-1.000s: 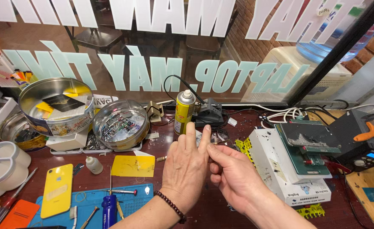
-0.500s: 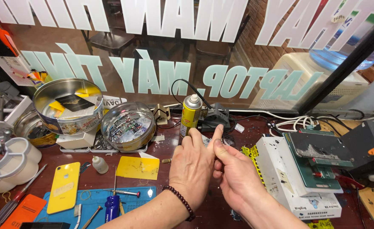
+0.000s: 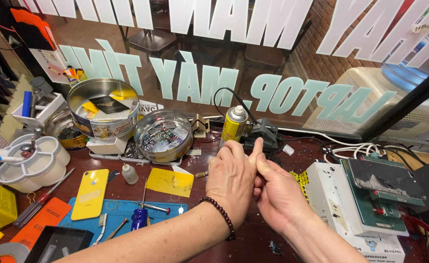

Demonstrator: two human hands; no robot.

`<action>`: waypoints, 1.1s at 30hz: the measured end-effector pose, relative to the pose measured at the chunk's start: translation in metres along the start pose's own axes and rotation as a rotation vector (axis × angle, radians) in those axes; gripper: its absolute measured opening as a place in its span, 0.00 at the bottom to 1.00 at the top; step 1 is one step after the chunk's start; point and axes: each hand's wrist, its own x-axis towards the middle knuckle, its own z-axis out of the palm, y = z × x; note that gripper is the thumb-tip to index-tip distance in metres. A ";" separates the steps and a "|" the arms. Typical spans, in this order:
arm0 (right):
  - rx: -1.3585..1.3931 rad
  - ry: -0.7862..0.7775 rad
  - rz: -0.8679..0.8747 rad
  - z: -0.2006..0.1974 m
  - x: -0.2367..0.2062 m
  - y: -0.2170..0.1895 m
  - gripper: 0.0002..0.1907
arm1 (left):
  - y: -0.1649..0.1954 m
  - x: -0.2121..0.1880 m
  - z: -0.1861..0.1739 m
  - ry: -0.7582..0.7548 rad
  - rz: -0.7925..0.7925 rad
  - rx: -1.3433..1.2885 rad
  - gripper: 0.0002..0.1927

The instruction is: The person uses a hot air gun and tweezers to heat and remove components from a small circuit board. They then use tweezers to handle a small metal piece and continue applying heat to the board with the hot air gun.

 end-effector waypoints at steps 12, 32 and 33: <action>-0.084 0.094 -0.045 -0.014 -0.006 0.016 0.13 | 0.012 -0.014 0.005 -0.070 0.063 0.149 0.44; -0.014 -0.003 0.067 0.032 -0.044 0.025 0.24 | 0.005 -0.037 -0.005 -0.264 0.163 0.461 0.51; 0.013 -0.015 0.063 0.035 -0.046 0.024 0.24 | 0.005 -0.037 -0.006 -0.259 0.162 0.465 0.51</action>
